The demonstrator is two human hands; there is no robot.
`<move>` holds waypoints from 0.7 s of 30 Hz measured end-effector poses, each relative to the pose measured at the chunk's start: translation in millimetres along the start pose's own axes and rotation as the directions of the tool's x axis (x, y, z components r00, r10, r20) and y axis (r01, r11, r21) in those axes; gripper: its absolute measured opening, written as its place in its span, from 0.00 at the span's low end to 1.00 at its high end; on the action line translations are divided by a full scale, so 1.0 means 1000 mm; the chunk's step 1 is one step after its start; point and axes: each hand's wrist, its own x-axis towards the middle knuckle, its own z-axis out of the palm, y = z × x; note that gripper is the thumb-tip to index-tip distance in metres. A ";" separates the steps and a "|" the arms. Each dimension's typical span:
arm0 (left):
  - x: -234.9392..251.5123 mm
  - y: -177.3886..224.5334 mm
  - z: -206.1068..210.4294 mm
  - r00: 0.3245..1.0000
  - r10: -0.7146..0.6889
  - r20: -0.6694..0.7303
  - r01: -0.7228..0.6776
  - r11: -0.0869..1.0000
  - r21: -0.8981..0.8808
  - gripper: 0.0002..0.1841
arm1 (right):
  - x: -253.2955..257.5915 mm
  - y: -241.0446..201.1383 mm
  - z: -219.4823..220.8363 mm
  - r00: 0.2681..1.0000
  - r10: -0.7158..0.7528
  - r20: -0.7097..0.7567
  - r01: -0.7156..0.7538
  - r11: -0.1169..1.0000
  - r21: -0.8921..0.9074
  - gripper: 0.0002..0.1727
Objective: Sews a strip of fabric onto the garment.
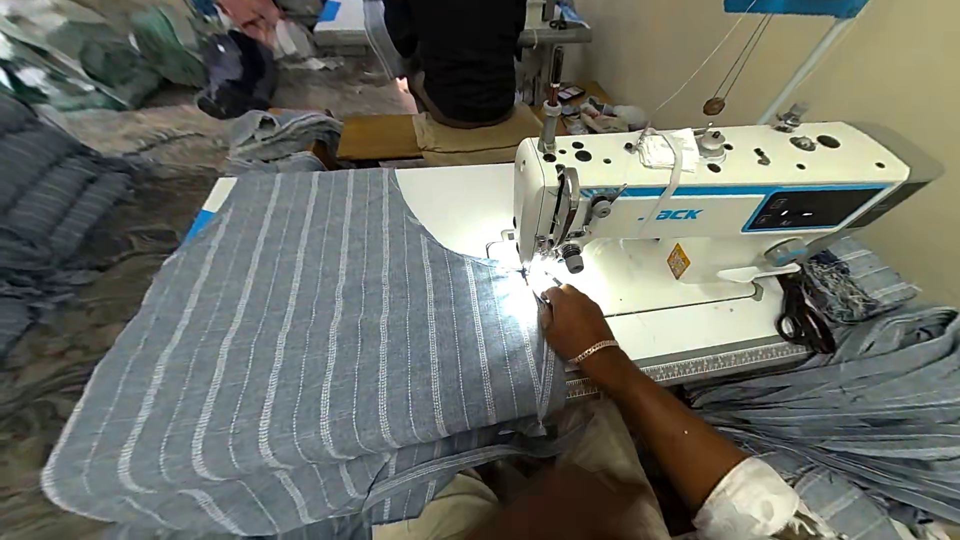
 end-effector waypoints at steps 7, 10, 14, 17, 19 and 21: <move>-0.149 -0.195 -0.147 0.253 -0.568 -0.783 0.899 0.436 -0.026 0.50 | -0.023 0.006 0.010 0.994 -0.090 -0.069 0.091 0.996 0.017 0.19; -0.136 -0.216 -0.157 0.257 -0.501 -0.827 0.912 0.409 0.036 0.56 | -0.026 0.010 0.012 0.994 -0.106 -0.035 0.105 0.994 -0.012 0.21; -0.136 -0.229 -0.180 0.294 -0.466 -0.835 0.879 0.474 0.045 0.55 | -0.068 0.038 -0.030 0.940 -0.045 0.337 0.090 0.989 -0.121 0.22; -0.130 -0.227 -0.185 0.347 -0.337 -0.875 0.787 0.613 0.076 0.36 | -0.099 0.081 -0.060 0.777 0.208 0.595 0.039 0.926 -0.375 0.29; -0.091 -0.199 -0.169 0.462 -0.293 -0.837 0.706 0.693 0.147 0.25 | -0.116 0.088 -0.089 0.766 0.168 0.620 0.027 0.956 -0.293 0.29; -0.032 -0.168 -0.132 0.643 -0.237 -0.728 0.579 0.773 0.259 0.23 | -0.141 0.075 -0.126 0.843 -0.213 0.494 0.224 0.974 0.039 0.27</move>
